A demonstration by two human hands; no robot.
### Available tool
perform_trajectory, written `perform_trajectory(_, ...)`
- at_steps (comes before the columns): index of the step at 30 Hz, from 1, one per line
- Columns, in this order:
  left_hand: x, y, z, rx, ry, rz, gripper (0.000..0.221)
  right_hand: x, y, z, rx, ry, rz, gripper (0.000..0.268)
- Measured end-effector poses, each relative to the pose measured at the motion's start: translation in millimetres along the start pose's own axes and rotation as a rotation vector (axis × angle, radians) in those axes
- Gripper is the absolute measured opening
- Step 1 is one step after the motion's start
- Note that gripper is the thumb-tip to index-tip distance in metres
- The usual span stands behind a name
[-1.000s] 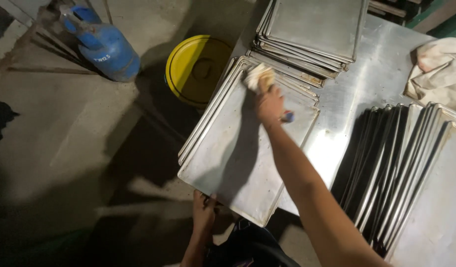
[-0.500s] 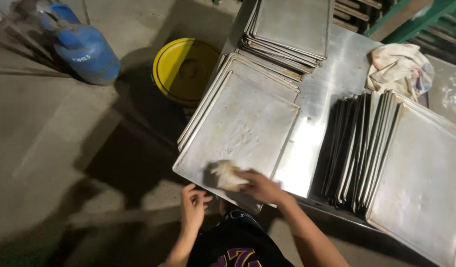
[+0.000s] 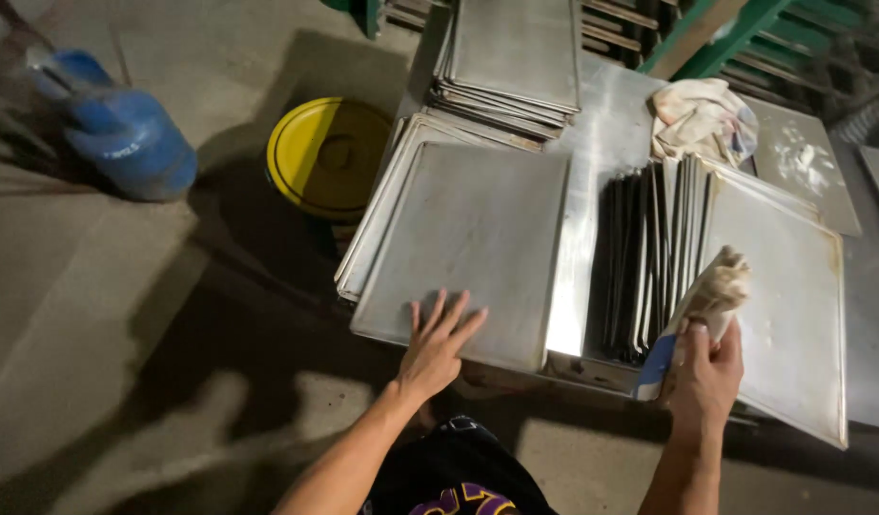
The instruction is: Clean and stack metal baking trays at a bakery workstation.
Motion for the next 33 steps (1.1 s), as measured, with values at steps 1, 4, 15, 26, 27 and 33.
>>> perform_trajectory(1, 11, 15, -3, 0.119, -0.025, 0.146, 0.07, 17, 12, -5, 0.014, 0.212, -0.089, 0.028)
perform_trajectory(4, 28, 69, -7, 0.356, 0.098, 0.946, 0.05, -67, -27, 39, 0.011, -0.428, 0.093, 0.05)
perform_trajectory(15, -70, -17, 60, 0.698, 0.945, 1.541, 0.069, -134, -294, 164, -0.672, 0.6, 0.483, 0.05)
perform_trajectory(26, -84, -59, 81, 0.947, 0.757, 2.051, 0.076, -83, -315, 66, -0.684, 0.645, 0.605, 0.063)
perform_trajectory(27, -83, -60, 81, 0.948, 0.772, 2.046, 0.078, -69, -314, 31, -0.546, 0.656, 0.716, 0.056)
perform_trajectory(33, -82, -57, 84, 1.004, 0.88, 1.992, 0.069, 11, -329, -147, -0.371, 0.638, 0.966, 0.049)
Point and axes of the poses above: each hand's wrist, its own z-axis away from the middle knuckle, its own y-axis out of the back of the hand, x = y × z, the point moved 8 cm from there along -z, towards the middle knuckle, and after that the axes turned 13 degrees about z, right-handed, at the moved point
